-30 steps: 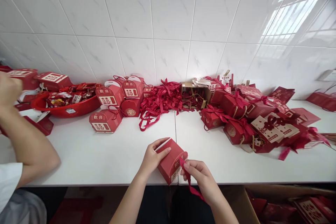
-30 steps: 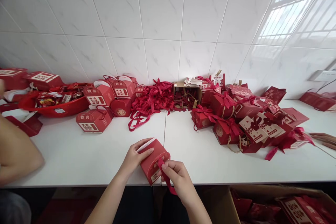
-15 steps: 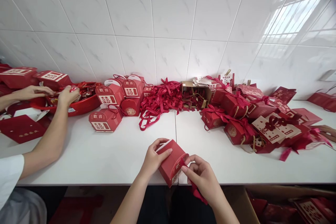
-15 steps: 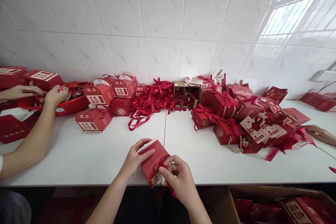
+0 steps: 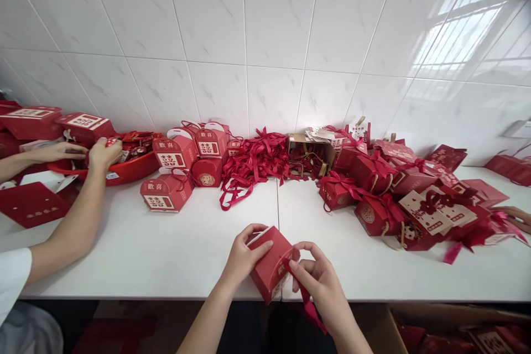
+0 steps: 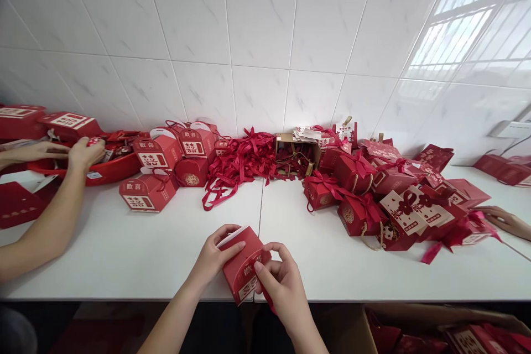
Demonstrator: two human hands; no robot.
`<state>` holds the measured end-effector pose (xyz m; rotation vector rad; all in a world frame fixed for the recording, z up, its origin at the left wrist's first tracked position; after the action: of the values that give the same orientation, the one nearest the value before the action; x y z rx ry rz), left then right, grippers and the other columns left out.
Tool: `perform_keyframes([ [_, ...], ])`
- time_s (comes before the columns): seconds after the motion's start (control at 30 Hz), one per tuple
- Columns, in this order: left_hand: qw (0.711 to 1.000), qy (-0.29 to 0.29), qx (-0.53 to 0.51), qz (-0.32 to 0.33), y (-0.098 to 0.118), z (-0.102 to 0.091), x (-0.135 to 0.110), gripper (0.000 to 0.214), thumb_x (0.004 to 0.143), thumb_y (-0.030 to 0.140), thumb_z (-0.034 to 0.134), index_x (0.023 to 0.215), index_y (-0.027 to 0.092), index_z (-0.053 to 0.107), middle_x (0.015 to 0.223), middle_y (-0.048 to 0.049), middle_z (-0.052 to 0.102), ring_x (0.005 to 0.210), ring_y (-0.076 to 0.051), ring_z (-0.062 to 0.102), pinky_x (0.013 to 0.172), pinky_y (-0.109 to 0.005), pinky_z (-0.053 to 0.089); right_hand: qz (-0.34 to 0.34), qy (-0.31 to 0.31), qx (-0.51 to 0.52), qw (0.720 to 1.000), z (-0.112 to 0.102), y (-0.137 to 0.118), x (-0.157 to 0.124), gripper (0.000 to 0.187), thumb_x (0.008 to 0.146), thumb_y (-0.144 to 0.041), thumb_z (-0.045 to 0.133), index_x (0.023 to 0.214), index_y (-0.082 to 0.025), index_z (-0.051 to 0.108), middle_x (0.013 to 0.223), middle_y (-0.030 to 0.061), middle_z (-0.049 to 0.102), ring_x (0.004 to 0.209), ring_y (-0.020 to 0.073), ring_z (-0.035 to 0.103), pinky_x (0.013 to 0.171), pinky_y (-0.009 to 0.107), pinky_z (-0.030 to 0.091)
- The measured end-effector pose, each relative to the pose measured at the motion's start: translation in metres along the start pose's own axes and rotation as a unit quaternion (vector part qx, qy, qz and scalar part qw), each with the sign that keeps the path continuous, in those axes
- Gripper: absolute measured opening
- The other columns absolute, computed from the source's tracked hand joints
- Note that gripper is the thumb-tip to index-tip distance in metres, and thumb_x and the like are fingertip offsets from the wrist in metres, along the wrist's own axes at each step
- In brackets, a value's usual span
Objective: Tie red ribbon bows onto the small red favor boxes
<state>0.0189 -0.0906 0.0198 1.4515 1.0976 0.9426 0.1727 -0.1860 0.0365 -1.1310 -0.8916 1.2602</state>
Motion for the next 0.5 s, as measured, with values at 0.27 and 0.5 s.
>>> perform_keyframes([
  [0.27,1.0,-0.001,0.007,0.011,-0.002,-0.001,0.001,0.027,0.072,0.032,0.068,0.096,0.021,0.061,0.105,-0.0057,0.065,0.105,-0.024,0.059,0.092,-0.034,0.046,-0.016,-0.068,-0.124,0.99,-0.008,0.0,0.012,0.045,0.083,-0.047,0.061,0.113,-0.014,0.056,0.057,-0.0026,0.058,0.06,0.0157,0.059,0.064,0.029,0.045],
  [0.5,1.0,-0.007,0.004,0.014,-0.002,-0.001,0.001,0.026,0.072,0.033,0.068,0.094,0.021,0.062,0.104,-0.0058,0.067,0.103,-0.025,0.061,0.09,-0.035,0.047,-0.054,-0.069,-0.218,0.972,-0.008,-0.006,0.017,0.025,0.084,-0.043,0.058,0.088,-0.018,0.06,0.06,-0.0005,0.059,0.062,0.017,0.058,0.062,0.029,0.045],
])
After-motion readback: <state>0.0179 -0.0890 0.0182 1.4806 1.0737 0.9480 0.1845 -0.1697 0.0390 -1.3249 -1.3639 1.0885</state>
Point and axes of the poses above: each hand's wrist, its own x-axis towards the middle knuckle, its own z-axis out of the palm, y = z × x, the point moved 1 cm from there along x, towards the middle knuckle
